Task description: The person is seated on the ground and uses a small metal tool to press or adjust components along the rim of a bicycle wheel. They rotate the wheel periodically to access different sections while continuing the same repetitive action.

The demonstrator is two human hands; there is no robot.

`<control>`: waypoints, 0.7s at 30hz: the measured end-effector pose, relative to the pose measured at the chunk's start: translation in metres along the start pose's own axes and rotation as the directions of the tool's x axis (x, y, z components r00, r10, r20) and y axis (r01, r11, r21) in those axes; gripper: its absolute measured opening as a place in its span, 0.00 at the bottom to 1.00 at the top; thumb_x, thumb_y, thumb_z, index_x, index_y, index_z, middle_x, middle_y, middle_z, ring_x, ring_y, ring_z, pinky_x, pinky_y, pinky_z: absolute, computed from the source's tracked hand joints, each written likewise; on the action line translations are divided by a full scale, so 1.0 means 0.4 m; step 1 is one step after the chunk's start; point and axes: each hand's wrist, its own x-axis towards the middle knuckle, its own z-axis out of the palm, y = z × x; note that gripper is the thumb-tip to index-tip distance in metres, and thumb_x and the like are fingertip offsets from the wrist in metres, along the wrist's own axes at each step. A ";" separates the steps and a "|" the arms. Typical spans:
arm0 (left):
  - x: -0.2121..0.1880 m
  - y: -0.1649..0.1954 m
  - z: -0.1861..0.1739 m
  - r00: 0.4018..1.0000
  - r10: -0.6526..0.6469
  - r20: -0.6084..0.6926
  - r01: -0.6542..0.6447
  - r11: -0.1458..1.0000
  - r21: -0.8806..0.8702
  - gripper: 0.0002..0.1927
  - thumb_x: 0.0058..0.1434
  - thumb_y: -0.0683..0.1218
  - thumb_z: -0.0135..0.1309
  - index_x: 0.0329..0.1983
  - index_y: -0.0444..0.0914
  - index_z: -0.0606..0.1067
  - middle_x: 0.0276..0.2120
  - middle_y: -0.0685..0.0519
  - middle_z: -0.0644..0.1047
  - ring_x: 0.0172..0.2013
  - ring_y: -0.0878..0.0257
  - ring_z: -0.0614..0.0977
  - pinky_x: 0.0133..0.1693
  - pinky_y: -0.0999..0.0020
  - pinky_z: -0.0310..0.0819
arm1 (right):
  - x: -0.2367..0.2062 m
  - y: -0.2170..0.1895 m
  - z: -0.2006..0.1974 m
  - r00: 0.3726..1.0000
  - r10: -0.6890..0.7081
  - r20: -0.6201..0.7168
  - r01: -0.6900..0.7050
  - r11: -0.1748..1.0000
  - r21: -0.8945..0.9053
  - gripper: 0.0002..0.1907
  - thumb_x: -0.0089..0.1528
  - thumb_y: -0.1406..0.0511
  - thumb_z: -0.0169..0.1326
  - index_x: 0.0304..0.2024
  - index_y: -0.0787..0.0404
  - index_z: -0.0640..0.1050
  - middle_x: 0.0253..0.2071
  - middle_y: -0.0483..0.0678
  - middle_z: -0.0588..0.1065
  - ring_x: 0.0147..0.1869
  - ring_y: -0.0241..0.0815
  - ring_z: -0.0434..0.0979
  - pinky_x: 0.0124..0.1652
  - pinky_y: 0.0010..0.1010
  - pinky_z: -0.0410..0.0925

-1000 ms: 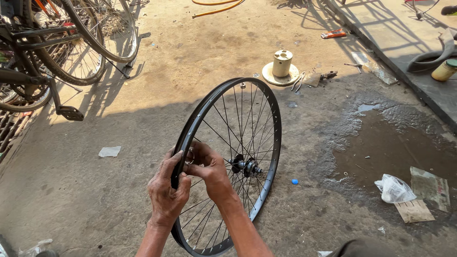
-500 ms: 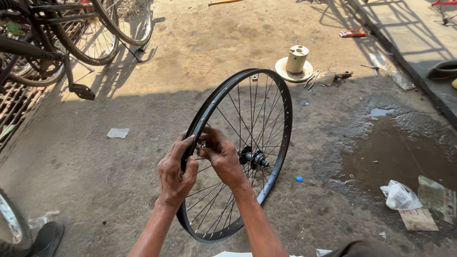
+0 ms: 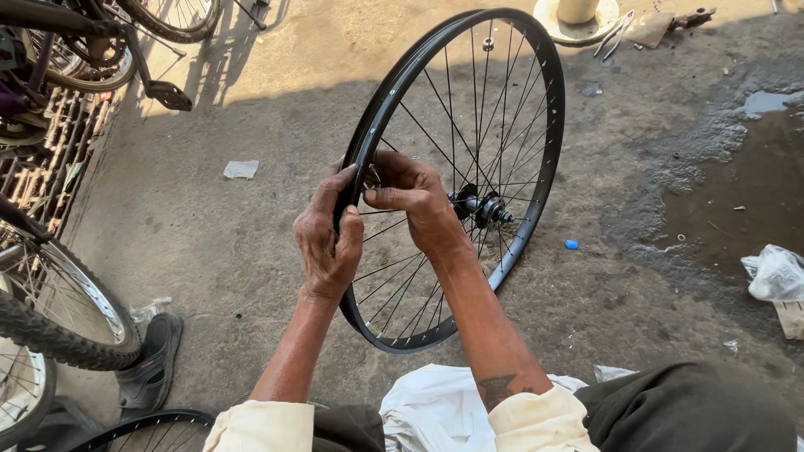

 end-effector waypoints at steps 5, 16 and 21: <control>-0.001 0.003 -0.001 1.000 -0.018 0.000 0.018 1.000 0.003 0.25 0.62 0.47 0.43 0.61 0.37 0.74 0.55 0.45 0.81 0.49 0.56 0.87 0.54 0.60 0.81 | -0.005 0.039 0.048 0.980 -0.112 -0.166 0.093 0.989 -0.118 0.21 0.60 0.78 0.59 0.56 0.66 0.77 0.44 0.47 0.78 0.50 0.37 0.79 0.50 0.29 0.78; 0.001 -0.008 -0.002 1.000 -0.022 -0.003 0.022 1.000 0.023 0.23 0.60 0.43 0.45 0.59 0.38 0.75 0.58 0.44 0.80 0.45 0.58 0.87 0.49 0.62 0.83 | -0.057 0.090 0.076 0.881 -0.451 -0.146 0.392 0.866 -0.309 0.10 0.64 0.76 0.57 0.47 0.64 0.75 0.59 0.51 0.73 0.60 0.39 0.76 0.58 0.29 0.76; -0.037 0.012 0.000 0.998 0.068 -0.008 -0.066 0.985 0.160 0.36 0.58 0.37 0.50 0.72 0.36 0.58 0.67 0.37 0.67 0.47 0.49 0.83 0.46 0.60 0.82 | -0.014 0.075 0.054 0.875 -0.248 -0.416 0.259 0.965 -0.031 0.03 0.71 0.74 0.54 0.46 0.69 0.78 0.45 0.63 0.77 0.42 0.45 0.80 0.45 0.30 0.74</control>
